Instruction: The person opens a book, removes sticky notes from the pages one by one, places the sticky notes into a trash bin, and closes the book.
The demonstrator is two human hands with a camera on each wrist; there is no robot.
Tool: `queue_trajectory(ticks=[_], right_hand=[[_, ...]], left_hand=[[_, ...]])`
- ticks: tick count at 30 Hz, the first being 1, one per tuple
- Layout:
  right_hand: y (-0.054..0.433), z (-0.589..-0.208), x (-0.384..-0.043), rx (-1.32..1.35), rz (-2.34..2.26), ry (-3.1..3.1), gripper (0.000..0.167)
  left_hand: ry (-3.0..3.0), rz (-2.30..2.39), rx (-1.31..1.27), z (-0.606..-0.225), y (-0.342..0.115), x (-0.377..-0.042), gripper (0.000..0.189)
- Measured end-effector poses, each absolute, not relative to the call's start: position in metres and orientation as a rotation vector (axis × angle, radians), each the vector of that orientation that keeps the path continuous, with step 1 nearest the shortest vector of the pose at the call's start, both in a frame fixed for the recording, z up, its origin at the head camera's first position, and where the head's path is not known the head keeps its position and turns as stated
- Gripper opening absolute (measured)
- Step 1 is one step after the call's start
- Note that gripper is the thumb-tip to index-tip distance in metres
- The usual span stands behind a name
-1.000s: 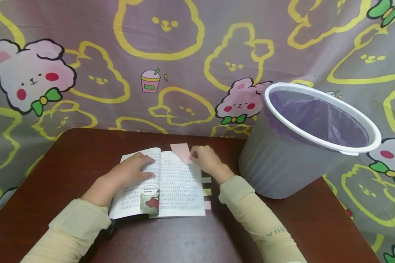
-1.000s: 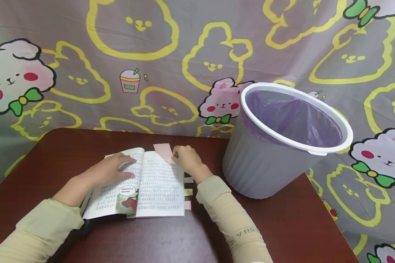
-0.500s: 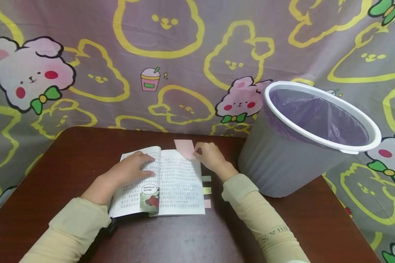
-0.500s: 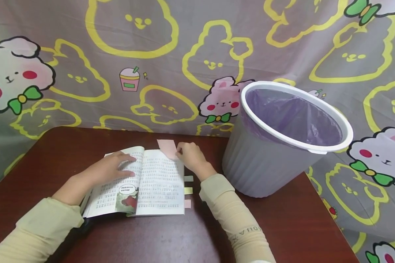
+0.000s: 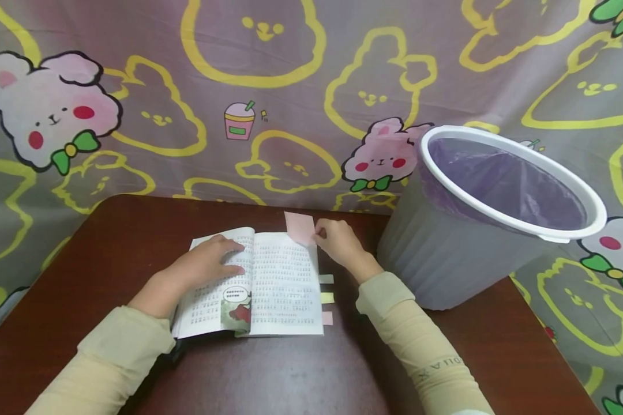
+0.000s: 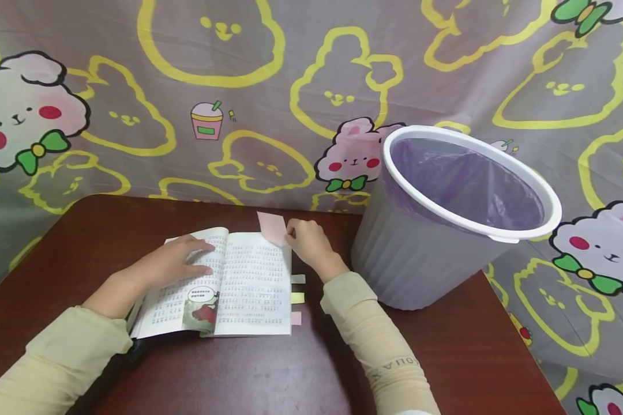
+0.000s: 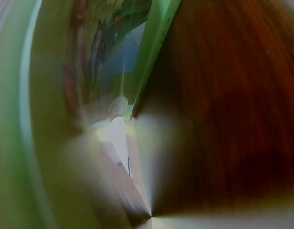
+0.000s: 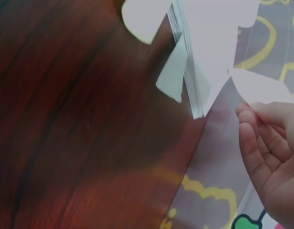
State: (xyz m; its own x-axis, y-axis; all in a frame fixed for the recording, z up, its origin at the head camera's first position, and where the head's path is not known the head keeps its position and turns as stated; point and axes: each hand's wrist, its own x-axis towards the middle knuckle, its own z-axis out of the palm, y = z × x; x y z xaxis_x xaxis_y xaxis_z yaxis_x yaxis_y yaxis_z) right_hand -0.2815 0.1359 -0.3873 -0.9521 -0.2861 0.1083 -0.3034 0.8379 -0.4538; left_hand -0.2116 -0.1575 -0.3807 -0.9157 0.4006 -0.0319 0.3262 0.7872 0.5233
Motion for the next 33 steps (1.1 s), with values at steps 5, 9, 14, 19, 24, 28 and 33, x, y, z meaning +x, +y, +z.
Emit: queue_trajectory(ticks=[5,9,14,19,24,28,33], right_hand=[[0.146,-0.386,-0.283,0.419,0.731,-2.961,0.011],[0.152,-0.387,-0.282,0.397,0.726,-2.975,0.011],[0.158,-0.387,-0.279,0.379,0.714,-2.981,0.011],[0.164,-0.381,-0.274,0.392,0.701,-2.96,0.018],[0.168,-0.375,-0.271,0.421,0.68,-2.936,0.021],[0.169,-0.369,-0.267,0.475,0.667,-2.907,0.02],[0.169,-0.355,-0.257,0.569,0.614,-2.875,0.018]], left_hand=[[2.839,0.778,0.57,-0.379,-0.158,-0.211,0.052],[2.84,0.773,0.566,-0.378,-0.158,-0.211,0.052],[2.843,0.776,0.57,-0.379,-0.158,-0.212,0.052],[2.839,0.785,0.559,-0.38,-0.158,-0.212,0.052],[2.831,0.787,0.565,-0.379,-0.157,-0.212,0.052],[2.835,0.775,0.578,-0.379,-0.157,-0.213,0.053],[2.835,0.773,0.579,-0.38,-0.158,-0.213,0.052]])
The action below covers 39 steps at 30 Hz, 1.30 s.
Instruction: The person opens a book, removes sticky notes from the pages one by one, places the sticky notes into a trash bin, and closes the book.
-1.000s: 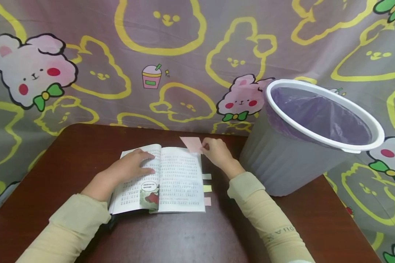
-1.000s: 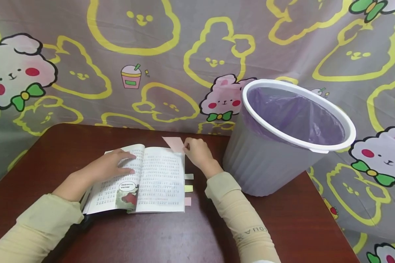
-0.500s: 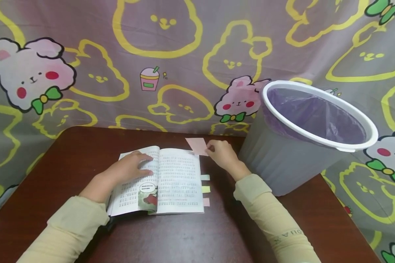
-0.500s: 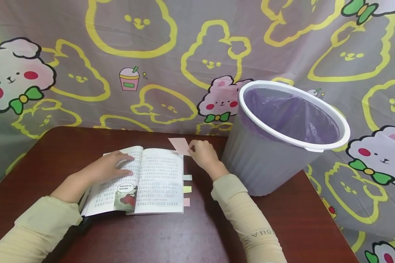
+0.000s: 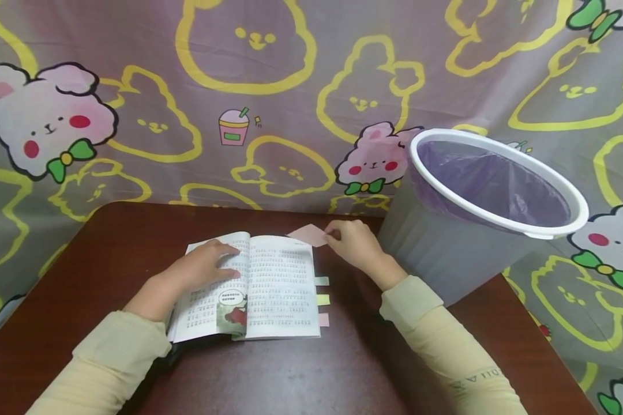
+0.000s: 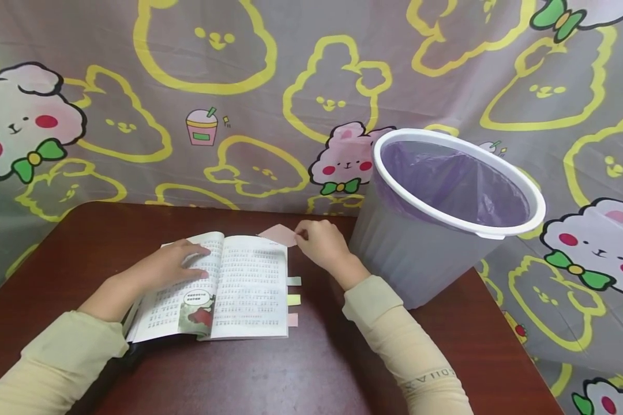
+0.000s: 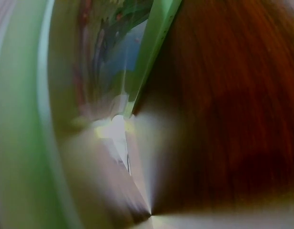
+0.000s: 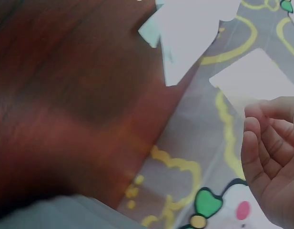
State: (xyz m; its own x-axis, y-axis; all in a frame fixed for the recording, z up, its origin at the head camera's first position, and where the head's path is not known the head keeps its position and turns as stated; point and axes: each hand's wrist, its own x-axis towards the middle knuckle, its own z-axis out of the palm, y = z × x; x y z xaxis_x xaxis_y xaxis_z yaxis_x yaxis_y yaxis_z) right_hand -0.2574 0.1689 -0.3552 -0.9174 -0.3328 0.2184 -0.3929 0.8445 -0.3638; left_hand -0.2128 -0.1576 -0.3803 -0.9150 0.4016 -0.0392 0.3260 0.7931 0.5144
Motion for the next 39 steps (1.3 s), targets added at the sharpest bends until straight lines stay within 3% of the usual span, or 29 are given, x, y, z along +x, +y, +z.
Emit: queue_trajectory(ticks=[19,27,39], right_hand=[[0.191,-0.274,-0.194,0.906,0.527,-2.524,0.006],[0.205,-0.236,-0.164,1.013,0.463,-2.351,0.014],[0.239,-0.18,-0.146,0.835,0.38,-2.254,0.02]], left_hand=[[2.835,0.764,0.597,-0.377,-0.156,-0.213,0.053],[2.829,0.765,0.594,-0.379,-0.157,-0.211,0.053],[2.835,0.793,0.582,-0.384,-0.157,-0.213,0.054]])
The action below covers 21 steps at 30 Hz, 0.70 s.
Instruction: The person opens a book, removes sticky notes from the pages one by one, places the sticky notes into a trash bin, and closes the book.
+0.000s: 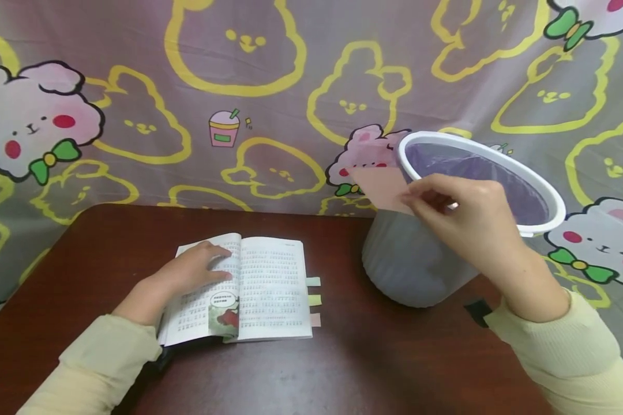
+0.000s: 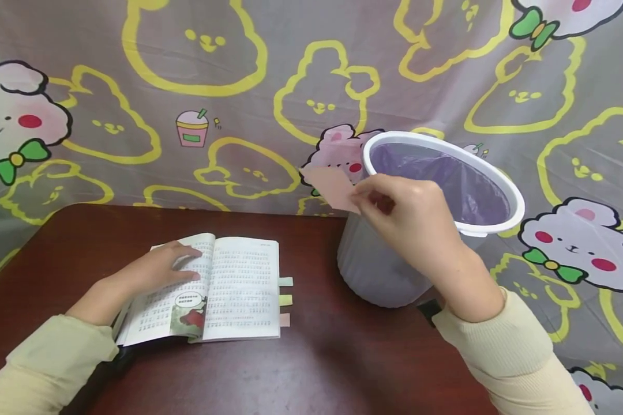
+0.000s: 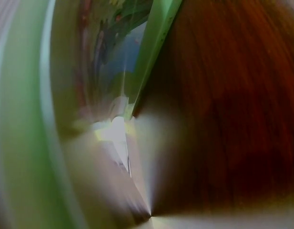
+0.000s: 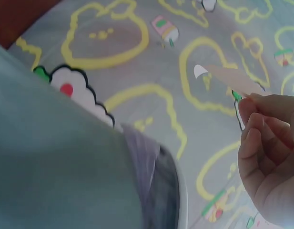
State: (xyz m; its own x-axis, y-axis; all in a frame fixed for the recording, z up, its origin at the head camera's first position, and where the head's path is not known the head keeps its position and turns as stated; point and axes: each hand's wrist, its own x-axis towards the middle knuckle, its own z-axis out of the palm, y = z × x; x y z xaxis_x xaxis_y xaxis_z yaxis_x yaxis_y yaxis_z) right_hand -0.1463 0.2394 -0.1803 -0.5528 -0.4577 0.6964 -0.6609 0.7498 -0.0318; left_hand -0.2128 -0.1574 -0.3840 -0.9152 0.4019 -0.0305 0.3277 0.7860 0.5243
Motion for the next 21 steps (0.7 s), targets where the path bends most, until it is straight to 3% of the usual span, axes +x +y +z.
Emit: queue_trajectory(ticks=[13,21], right_hand=[[0.281,-0.152,-0.148,0.493,0.565,-2.182,0.027],[0.312,-0.158,-0.152,0.255,0.5,-2.293,0.034]], left_hand=[[2.85,0.79,0.609,-0.381,-0.159,-0.215,0.052],[2.834,0.796,0.595,-0.382,-0.158,-0.213,0.053]])
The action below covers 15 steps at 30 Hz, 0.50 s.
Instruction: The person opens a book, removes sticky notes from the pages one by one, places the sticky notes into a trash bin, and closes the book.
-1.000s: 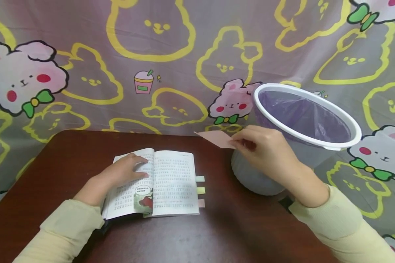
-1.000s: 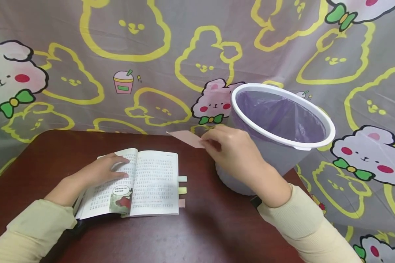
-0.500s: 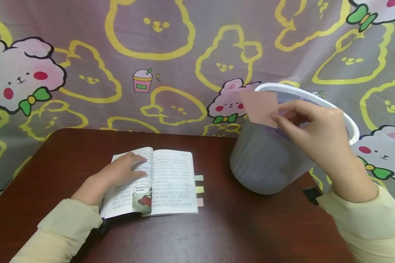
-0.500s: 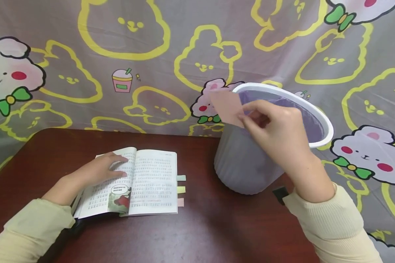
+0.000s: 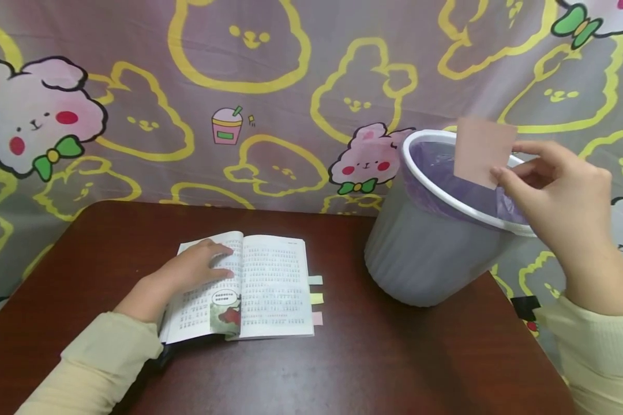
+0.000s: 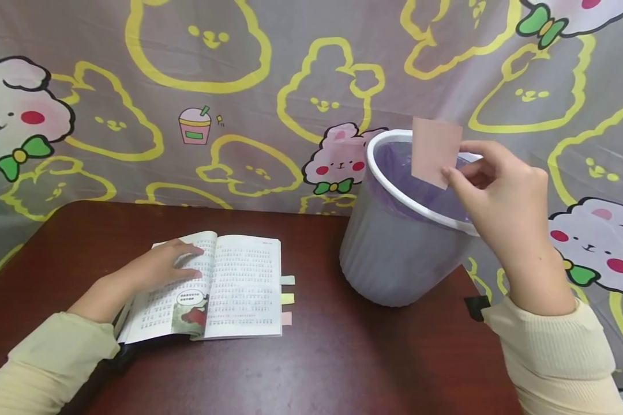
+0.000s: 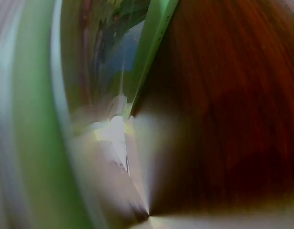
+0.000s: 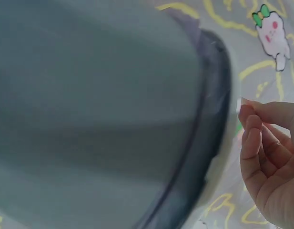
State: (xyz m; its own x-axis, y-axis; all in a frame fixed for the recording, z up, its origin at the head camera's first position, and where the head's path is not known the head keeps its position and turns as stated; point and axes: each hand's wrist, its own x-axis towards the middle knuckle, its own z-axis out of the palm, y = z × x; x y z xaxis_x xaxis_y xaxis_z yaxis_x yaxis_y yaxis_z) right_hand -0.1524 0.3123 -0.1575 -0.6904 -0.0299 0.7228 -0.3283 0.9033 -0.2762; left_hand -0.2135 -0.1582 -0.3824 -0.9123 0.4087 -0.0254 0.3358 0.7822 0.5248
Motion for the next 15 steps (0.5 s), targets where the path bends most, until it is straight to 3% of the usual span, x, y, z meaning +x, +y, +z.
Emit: queue_trajectory(ticks=[9,15], right_hand=[[0.327,-0.164,-0.156,0.054,0.36,-2.561,0.028],[0.329,-0.166,-0.162,0.076,0.295,-2.686,0.028]], left_hand=[[2.833,0.773,0.596,-0.382,-0.156,-0.213,0.052],[2.846,0.756,0.595,-0.381,-0.157,-0.211,0.052]])
